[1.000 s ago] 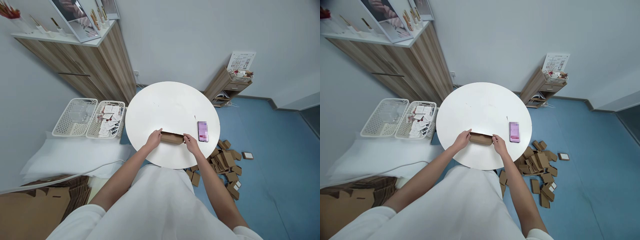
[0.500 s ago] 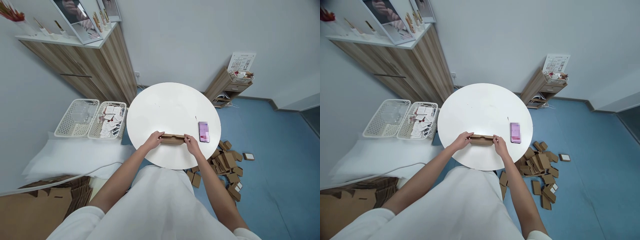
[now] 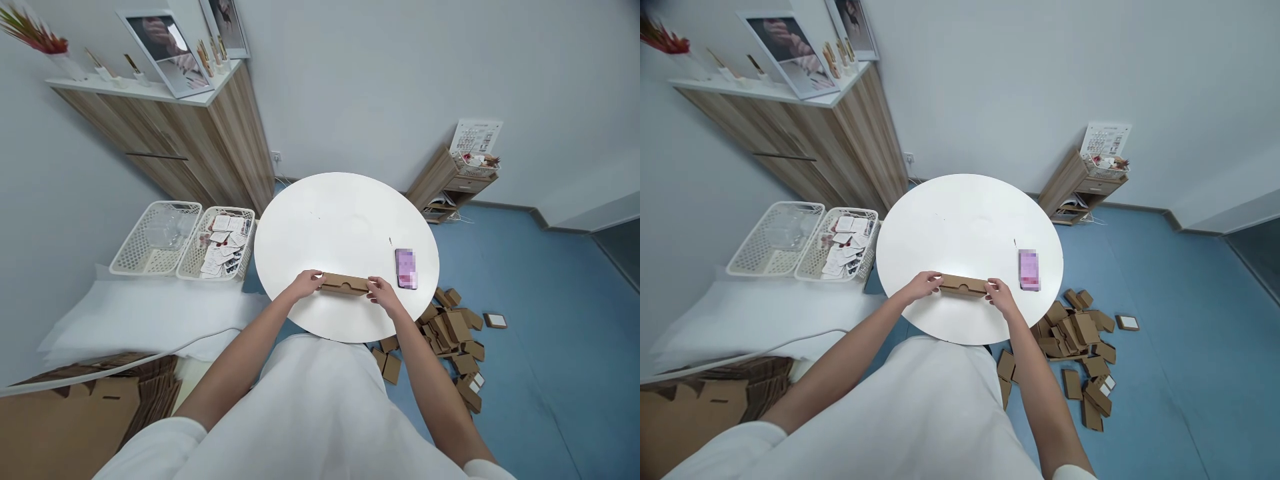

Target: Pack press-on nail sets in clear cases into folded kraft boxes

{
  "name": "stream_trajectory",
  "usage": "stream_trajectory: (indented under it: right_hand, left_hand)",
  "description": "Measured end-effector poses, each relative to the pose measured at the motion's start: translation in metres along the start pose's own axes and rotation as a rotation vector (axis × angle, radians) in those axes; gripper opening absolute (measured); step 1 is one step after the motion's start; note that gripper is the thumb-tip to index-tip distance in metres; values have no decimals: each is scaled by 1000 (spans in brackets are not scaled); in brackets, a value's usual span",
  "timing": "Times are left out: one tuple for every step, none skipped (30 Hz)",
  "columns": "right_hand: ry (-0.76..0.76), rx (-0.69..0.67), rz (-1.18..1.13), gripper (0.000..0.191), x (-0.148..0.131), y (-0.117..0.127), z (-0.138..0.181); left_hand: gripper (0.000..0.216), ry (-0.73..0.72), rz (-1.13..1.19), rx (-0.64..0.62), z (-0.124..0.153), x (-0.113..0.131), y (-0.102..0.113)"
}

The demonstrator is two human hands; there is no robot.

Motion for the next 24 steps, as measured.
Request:
stream_trajectory:
  right_hand:
    - [-8, -21, -12, 39, 4, -1, 2]
    - [-2, -32, -22, 40, 8, -2, 3]
    - [17, -32, -28, 40, 11, -3, 5]
    - [45, -22, -25, 39, 14, -4, 7]
    - [80, -6, -11, 39, 16, -4, 9]
    - [118, 11, 10, 38, 18, -4, 11]
    - [153, 27, 31, 37, 20, -4, 12]
    - [183, 40, 46, 37, 21, -5, 13]
    - [205, 53, 52, 36, 23, -5, 14]
    - [217, 65, 50, 35, 25, -6, 14]
    - [221, 77, 42, 34, 28, -6, 15]
    - [223, 92, 33, 33, 32, -7, 15]
    - [224, 108, 31, 32, 36, -8, 15]
    - [229, 126, 34, 32, 40, -9, 16]
    - [236, 142, 44, 32, 44, -10, 16]
    - [242, 154, 60, 33, 47, -12, 17]
    - [241, 163, 78, 35, 51, -13, 19]
    - [231, 166, 94, 37, 54, -14, 20]
    - [213, 165, 104, 39, 57, -15, 22]
    - [189, 158, 107, 41, 59, -16, 23]
    - [166, 149, 104, 42, 60, -16, 25]
    - [147, 142, 98, 43, 60, -16, 26]
    - [132, 144, 94, 43, 59, -15, 27]
    - [116, 158, 96, 43, 58, -13, 28]
  left_hand:
    - [49, -8, 13, -20, 1, -3, -2]
    - [49, -20, 19, -28, 2, -5, -3]
    - [48, -36, 18, -23, 4, -8, -5]
    - [46, -59, 10, -7, 5, -10, -7]
    - [45, -89, -2, 14, 7, -11, -8]
    - [43, -124, -17, 38, 8, -12, -10]
    - [41, -159, -28, 58, 10, -12, -12]
    - [40, -190, -35, 79, 11, -11, -14]
    - [40, -218, -39, 97, 12, -10, -17]
    - [40, -243, -39, 113, 13, -10, -19]
    - [40, -265, -37, 126, 14, -9, -22]
    - [38, -282, -38, 135, 14, -8, -25]
    - [37, -294, -47, 140, 14, -8, -28]
    - [35, -298, -65, 145, 14, -9, -32]
    - [34, -294, -92, 151, 13, -10, -35]
    - [33, -285, -121, 157, 13, -11, -39]
    - [33, -276, -148, 161, 14, -13, -42]
    - [34, -270, -167, 160, 14, -15, -46]
    - [35, -266, -177, 153, 15, -16, -50]
    - [36, -260, -181, 141, 17, -17, -53]
    - [37, -244, -182, 129, 18, -19, -56]
    - [39, -214, -181, 126, 18, -20, -58]
    - [40, -171, -177, 134, 19, -21, -59]
    - [42, -121, -169, 150, 18, -22, -59]
Point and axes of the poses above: each hand's wrist, its own z-axis away from the middle knuckle, its own y-axis out of the back of the hand, x = y × z, the point moved 4 cm from there along -z, towards the middle knuckle, and after that the axes turned 4 degrees about -z, right-handed, at the moved point
